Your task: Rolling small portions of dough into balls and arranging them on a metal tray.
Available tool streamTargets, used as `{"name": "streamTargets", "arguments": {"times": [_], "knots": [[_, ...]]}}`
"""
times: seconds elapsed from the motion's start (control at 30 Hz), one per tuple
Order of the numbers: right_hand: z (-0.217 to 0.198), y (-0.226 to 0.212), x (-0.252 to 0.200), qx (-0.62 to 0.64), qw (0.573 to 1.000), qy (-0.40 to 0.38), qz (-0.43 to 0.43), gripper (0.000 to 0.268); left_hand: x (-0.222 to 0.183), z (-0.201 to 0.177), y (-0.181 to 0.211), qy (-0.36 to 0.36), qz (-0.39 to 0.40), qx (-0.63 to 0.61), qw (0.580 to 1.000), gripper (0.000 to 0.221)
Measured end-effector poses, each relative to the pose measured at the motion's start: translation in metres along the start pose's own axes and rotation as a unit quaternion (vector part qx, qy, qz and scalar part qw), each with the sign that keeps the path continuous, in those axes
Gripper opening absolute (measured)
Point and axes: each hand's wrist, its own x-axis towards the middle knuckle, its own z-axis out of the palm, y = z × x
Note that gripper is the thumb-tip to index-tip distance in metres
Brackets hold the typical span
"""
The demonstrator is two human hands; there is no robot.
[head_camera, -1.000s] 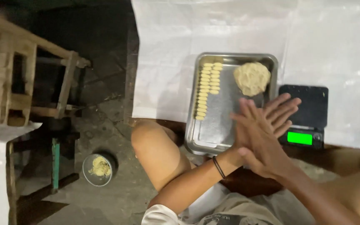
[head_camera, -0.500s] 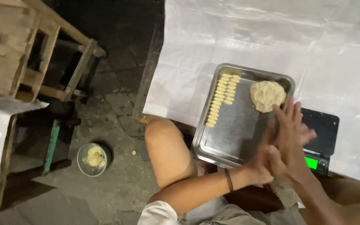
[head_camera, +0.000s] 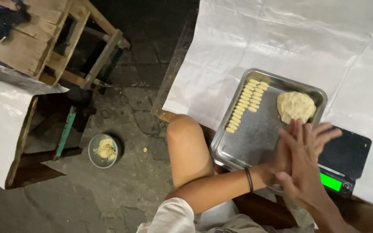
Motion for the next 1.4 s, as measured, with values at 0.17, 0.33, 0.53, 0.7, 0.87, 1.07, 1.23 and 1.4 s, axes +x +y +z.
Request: {"name": "streamTargets", "arguments": {"times": [0.17, 0.33, 0.53, 0.7, 0.87, 1.07, 1.23, 1.4], "knots": [[-0.01, 0.005, 0.009, -0.002, 1.0, 0.02, 0.02, 0.077, 0.003, 0.02, 0.02, 0.056, -0.262, -0.234, 0.935, 0.088], [0.002, 0.01, -0.006, -0.013, 0.998, -0.052, 0.029, 0.095, 0.006, 0.01, 0.04, 0.034, -0.147, -0.143, 0.978, 0.095], [-0.008, 0.01, 0.012, -0.013, 0.998, 0.052, -0.036, 0.095, 0.007, 0.037, 0.044, 0.053, -0.238, -0.176, 0.954, 0.116], [0.003, 0.02, -0.008, -0.054, 0.997, -0.004, -0.046, 0.08, 0.0, 0.004, 0.004, 0.066, 0.034, -0.029, 0.997, 0.091], [0.008, 0.012, -0.011, -0.05, 0.998, -0.022, 0.01, 0.082, -0.002, 0.016, 0.021, 0.02, -0.156, -0.173, 0.972, 0.07], [0.007, 0.026, -0.013, -0.046, 0.998, -0.033, -0.04, 0.087, 0.002, 0.01, 0.041, -0.005, -0.126, -0.111, 0.986, 0.098], [0.0, 0.015, 0.007, -0.004, 0.994, 0.064, -0.084, 0.079, -0.019, 0.018, 0.001, -0.01, -0.148, -0.151, 0.977, 0.1], [0.005, 0.012, -0.007, -0.036, 0.999, -0.036, -0.008, 0.089, -0.001, 0.003, 0.023, 0.02, -0.208, -0.192, 0.959, 0.106]]}}
